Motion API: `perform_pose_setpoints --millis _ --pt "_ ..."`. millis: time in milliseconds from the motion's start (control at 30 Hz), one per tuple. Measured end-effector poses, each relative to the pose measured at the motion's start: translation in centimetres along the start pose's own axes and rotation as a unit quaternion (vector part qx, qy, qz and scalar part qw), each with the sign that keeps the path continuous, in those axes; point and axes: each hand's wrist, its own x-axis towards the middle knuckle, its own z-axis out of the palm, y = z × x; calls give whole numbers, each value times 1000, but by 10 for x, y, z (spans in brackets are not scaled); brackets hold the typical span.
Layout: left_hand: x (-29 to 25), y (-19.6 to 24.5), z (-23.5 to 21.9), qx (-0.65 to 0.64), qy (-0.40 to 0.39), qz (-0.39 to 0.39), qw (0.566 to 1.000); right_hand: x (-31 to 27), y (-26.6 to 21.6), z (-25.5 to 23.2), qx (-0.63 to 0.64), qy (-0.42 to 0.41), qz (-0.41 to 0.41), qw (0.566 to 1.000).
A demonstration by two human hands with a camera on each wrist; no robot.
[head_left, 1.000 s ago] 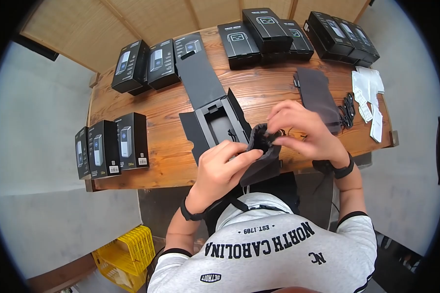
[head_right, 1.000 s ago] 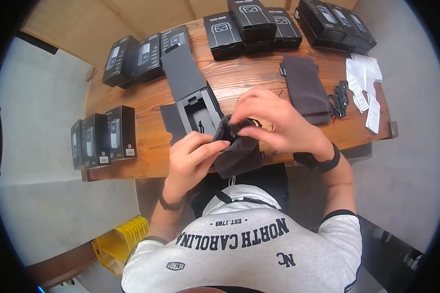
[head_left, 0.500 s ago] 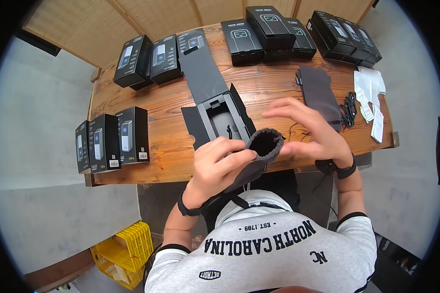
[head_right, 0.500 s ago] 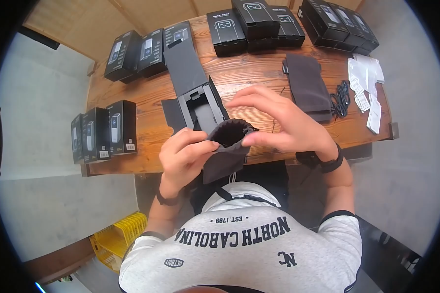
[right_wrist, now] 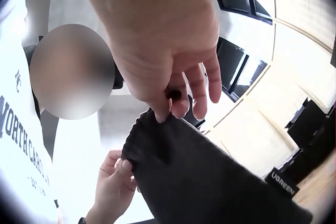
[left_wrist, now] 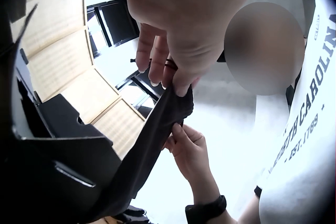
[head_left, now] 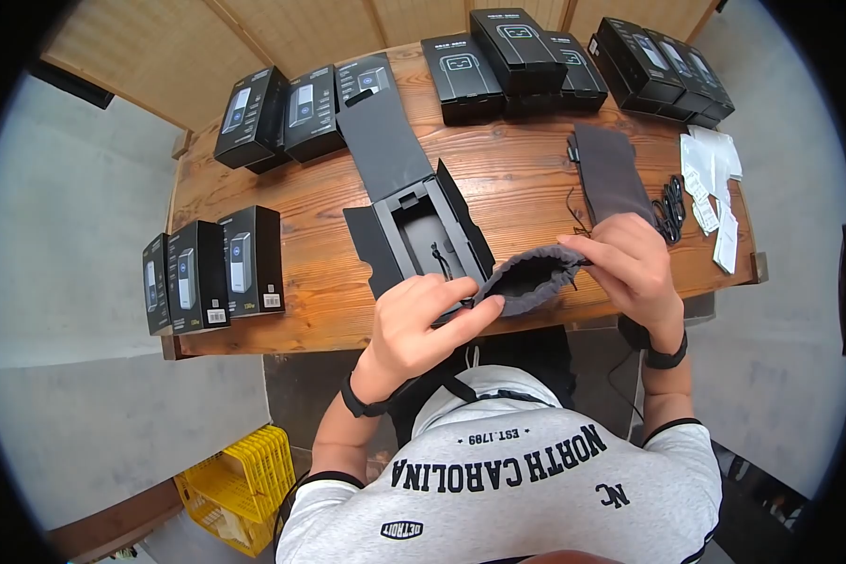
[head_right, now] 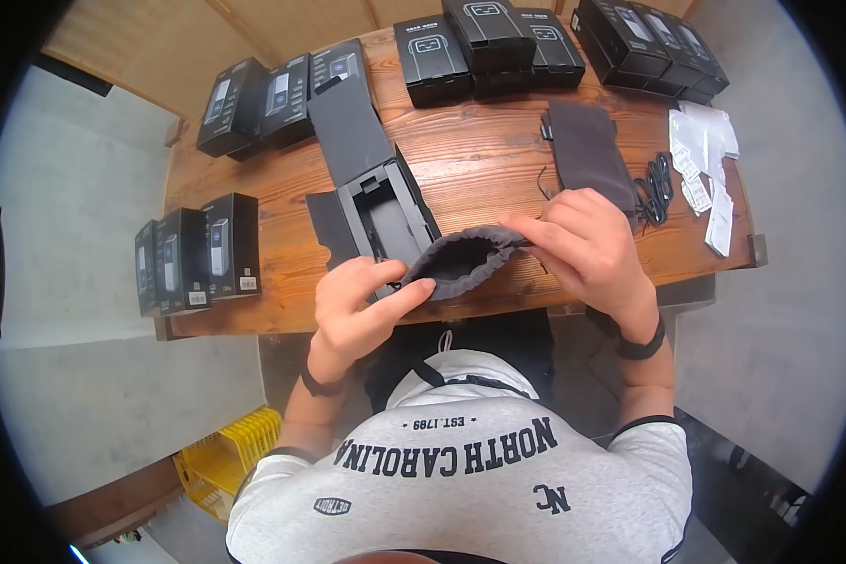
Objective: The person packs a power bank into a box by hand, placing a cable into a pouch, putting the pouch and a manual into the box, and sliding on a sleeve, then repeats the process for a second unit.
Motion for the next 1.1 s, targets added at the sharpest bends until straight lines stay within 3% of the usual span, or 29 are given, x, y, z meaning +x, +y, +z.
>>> perform_pose_setpoints --millis 133,200,400,467,500,600,633,700,767,867,933,967,1067,1100 --pt "-8 0 11 -16 14 -54 998 -15 3 -9 -23 -37 50 998" --pt "-15 -3 4 29 -59 -114 991 -22 7 -17 -43 -16 68 997" --pt "-10 -9 -5 31 13 -134 990 -45 16 -13 -57 4 149 987" --pt "-11 -2 -4 -32 -14 -271 962 -46 13 -5 54 -1 207 977" --pt "-11 0 0 -68 1 -248 966 -45 12 -7 78 -41 213 973" --pt "-10 8 12 -155 -11 -199 968 -21 -14 3 173 -31 234 956" --pt "-10 10 15 -175 -11 -179 968 -20 -16 9 177 -75 228 955" --pt "-10 13 20 -214 -1 -153 965 -16 -21 29 171 -67 190 965" --pt "-10 16 18 -220 1 -165 961 -13 -20 32 212 -128 169 954" --pt "-14 17 15 -235 20 -191 953 -4 -30 28 283 -100 123 946" --pt "-17 18 13 -273 57 -227 933 -1 -35 33 254 -68 113 958" --pt "-19 19 14 -302 66 -225 924 -4 -34 35 218 -100 107 965" --pt "-20 15 18 -291 81 -179 936 -5 -33 29 184 -137 106 968" --pt "-23 14 18 -284 46 -196 937 -2 -35 21 208 -123 114 964"
